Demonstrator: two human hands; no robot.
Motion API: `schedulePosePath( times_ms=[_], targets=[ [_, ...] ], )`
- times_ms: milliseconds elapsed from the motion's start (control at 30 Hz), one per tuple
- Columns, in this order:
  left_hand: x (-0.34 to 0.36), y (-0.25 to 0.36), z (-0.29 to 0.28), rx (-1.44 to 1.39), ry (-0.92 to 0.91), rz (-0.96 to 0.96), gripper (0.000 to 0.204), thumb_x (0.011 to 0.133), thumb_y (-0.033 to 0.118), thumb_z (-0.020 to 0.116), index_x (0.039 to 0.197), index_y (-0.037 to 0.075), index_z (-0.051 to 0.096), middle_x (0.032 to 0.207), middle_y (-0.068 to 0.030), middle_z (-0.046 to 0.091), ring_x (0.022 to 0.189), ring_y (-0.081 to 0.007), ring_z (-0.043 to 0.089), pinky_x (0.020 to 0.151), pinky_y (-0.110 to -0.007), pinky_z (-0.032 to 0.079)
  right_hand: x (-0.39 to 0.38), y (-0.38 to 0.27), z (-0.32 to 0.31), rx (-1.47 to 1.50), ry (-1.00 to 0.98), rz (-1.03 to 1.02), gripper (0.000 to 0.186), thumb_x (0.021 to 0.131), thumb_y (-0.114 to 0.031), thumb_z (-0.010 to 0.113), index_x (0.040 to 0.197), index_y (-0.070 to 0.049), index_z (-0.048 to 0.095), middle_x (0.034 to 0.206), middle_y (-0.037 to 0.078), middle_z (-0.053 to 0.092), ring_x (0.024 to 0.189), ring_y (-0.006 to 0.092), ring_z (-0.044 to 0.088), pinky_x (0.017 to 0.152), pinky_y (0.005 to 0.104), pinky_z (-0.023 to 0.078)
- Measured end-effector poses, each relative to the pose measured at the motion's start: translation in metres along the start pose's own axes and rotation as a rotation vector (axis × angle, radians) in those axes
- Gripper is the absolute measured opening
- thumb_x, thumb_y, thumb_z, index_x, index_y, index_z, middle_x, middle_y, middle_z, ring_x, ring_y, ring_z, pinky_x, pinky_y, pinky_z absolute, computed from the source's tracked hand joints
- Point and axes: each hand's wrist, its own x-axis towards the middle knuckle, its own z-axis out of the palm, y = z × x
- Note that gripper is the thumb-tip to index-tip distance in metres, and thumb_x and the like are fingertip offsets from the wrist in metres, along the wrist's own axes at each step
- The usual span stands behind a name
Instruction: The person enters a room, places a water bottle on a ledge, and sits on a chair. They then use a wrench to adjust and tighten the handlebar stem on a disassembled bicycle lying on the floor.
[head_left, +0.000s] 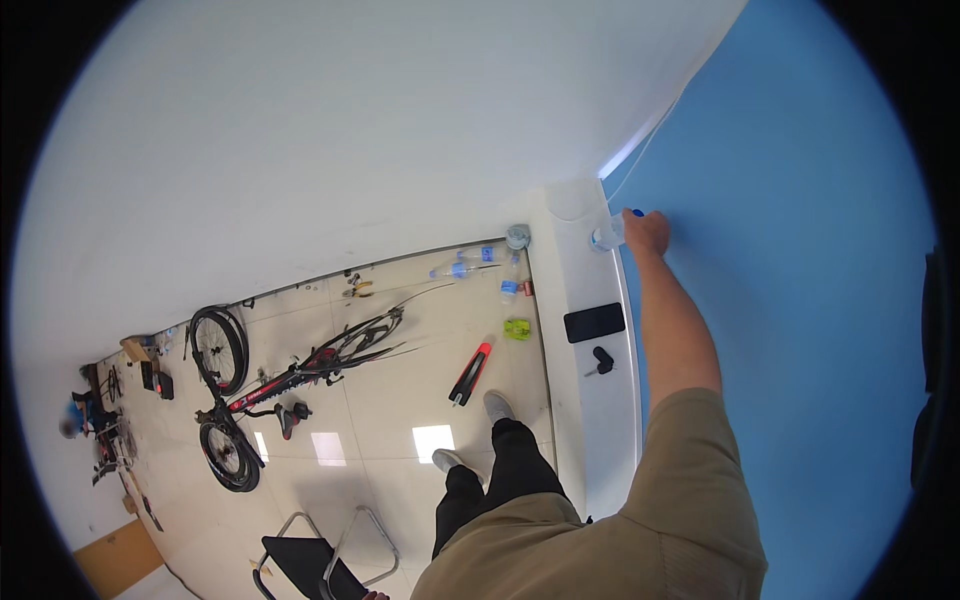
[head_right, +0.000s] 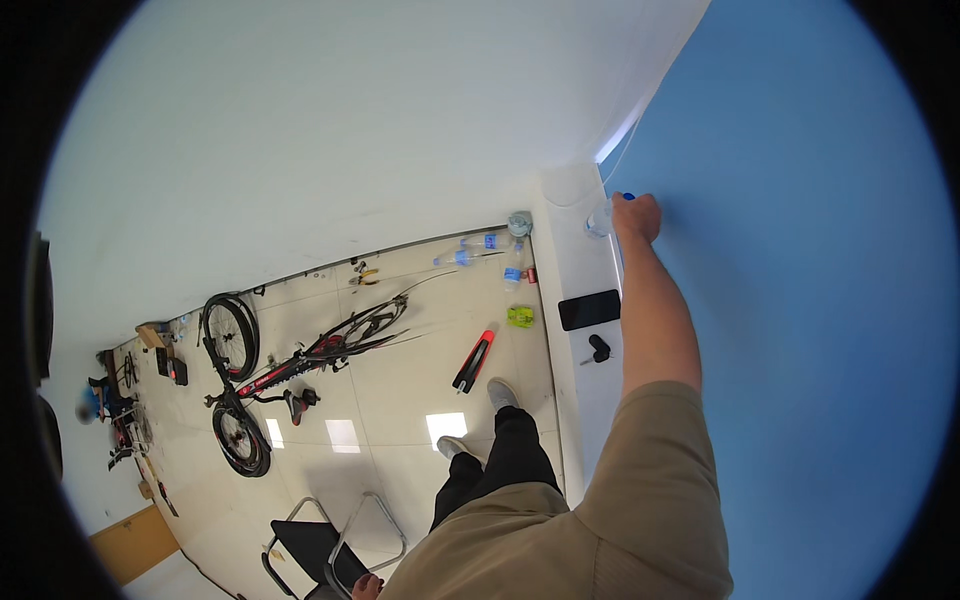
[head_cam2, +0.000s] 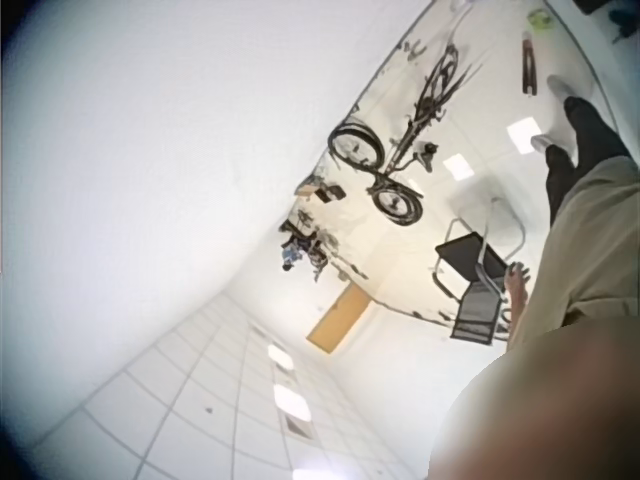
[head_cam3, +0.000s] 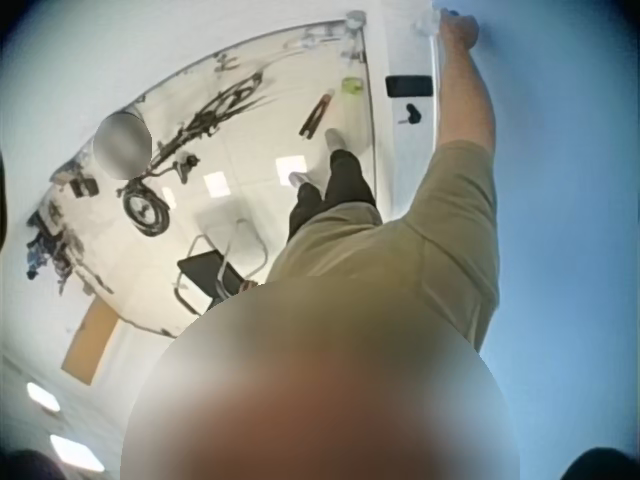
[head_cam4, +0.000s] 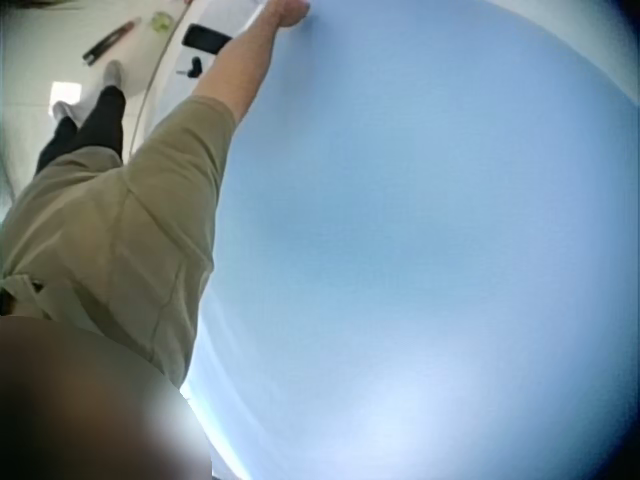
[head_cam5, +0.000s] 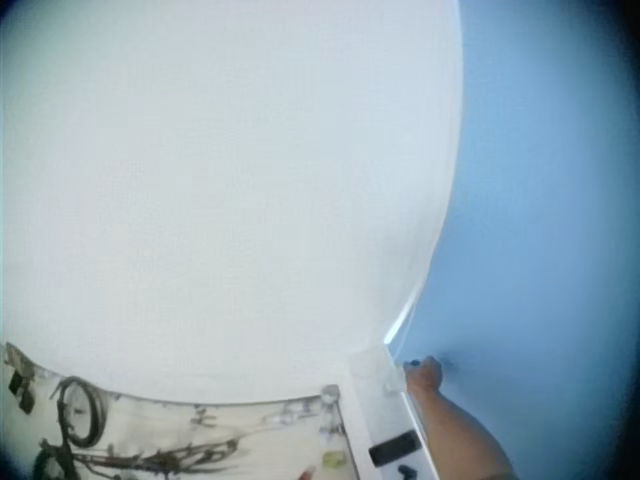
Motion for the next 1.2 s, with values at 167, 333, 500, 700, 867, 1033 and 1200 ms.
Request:
schedulePosePath(
  times_ms=[167, 333, 500, 700, 867, 1033, 1200],
  targets=[
    [0.015, 0.004, 0.0, -0.031, -0.049, 0.022, 0.035, 0.092, 0.019, 0.062, 0.119, -0.003, 0.06, 0.112, -0.0195, 0.065, 0.096, -0.0324, 0.067, 0.081, -0.043, 0.054, -0.011, -0.007, 0.0, -0.031, -0.039, 0.023, 0.056, 0.081, -0.05, 0.068, 0.109, -0.002, 0.063, 0.107, 0.019, 0.07, 0.099, 0.0369, 0.068, 0.084, 0.048, 0.055],
    [0.02, 0.007, 0.003, -0.004, -0.046, 0.012, 0.036, 0.09, 0.016, 0.063, 0.121, -0.002, 0.06, 0.11, -0.018, 0.066, 0.095, -0.0307, 0.067, 0.081, -0.041, 0.053, -0.018, -0.008, 0.0, -0.141, -0.096, -0.052, 0.058, 0.085, -0.053, 0.063, 0.122, -0.009, 0.056, 0.11, 0.017, 0.069, 0.101, 0.0354, 0.068, 0.083, 0.0469, 0.055],
    [0.022, 0.003, -0.003, 0.056, -0.062, 0.043, 0.04, 0.092, 0.026, 0.063, 0.122, 0.001, 0.061, 0.107, -0.0122, 0.07, 0.094, -0.0258, 0.067, 0.081, -0.038, 0.052, -0.019, -0.004, 0.002, -0.085, -0.023, -0.044, 0.051, 0.084, -0.051, 0.063, 0.116, -0.012, 0.058, 0.11, 0.016, 0.069, 0.102, 0.0354, 0.067, 0.083, 0.0473, 0.055],
    [0.021, -0.011, -0.004, 0.164, -0.057, 0.055, 0.039, 0.095, 0.031, 0.062, 0.123, 0.003, 0.062, 0.106, -0.0126, 0.071, 0.094, -0.0242, 0.068, 0.079, -0.037, 0.053, -0.015, 0.007, 0.007, -0.077, -0.043, -0.073, 0.046, 0.083, -0.047, 0.067, 0.106, -0.007, 0.062, 0.106, 0.016, 0.069, 0.098, 0.0361, 0.068, 0.083, 0.0474, 0.055],
    [0.028, -0.014, -0.005, -0.032, -0.083, 0.008, 0.039, 0.095, 0.025, 0.063, 0.124, -0.001, 0.059, 0.109, -0.0161, 0.068, 0.096, -0.0276, 0.067, 0.081, -0.039, 0.055, -0.018, 0.005, 0.01, -0.071, -0.017, -0.061, 0.047, 0.082, -0.048, 0.07, 0.104, -0.007, 0.063, 0.105, 0.017, 0.07, 0.098, 0.0366, 0.068, 0.083, 0.0466, 0.055],
    [0.042, -0.026, -0.004, 0.003, -0.057, -0.039, 0.041, 0.096, 0.024, 0.063, 0.127, -0.002, 0.057, 0.111, -0.0176, 0.067, 0.098, -0.0298, 0.067, 0.082, -0.04, 0.056, -0.007, 0.018, 0.025, -0.025, 0.005, -0.052, 0.05, 0.082, -0.052, 0.068, 0.105, -0.008, 0.063, 0.11, 0.018, 0.069, 0.102, 0.0379, 0.067, 0.086, 0.0488, 0.054],
    [0.044, -0.036, -0.003, -0.002, -0.021, -0.044, 0.047, 0.088, 0.012, 0.065, 0.13, -0.003, 0.052, 0.097, -0.0144, 0.068, 0.077, -0.0234, 0.07, 0.059, -0.033, 0.056, 0.037, 0.056, 0.061, -0.141, -0.013, -0.104, 0.074, 0.08, -0.071, 0.057, 0.123, -0.011, 0.064, 0.122, 0.016, 0.066, 0.111, 0.0357, 0.062, 0.092, 0.0473, 0.05]
  ],
)
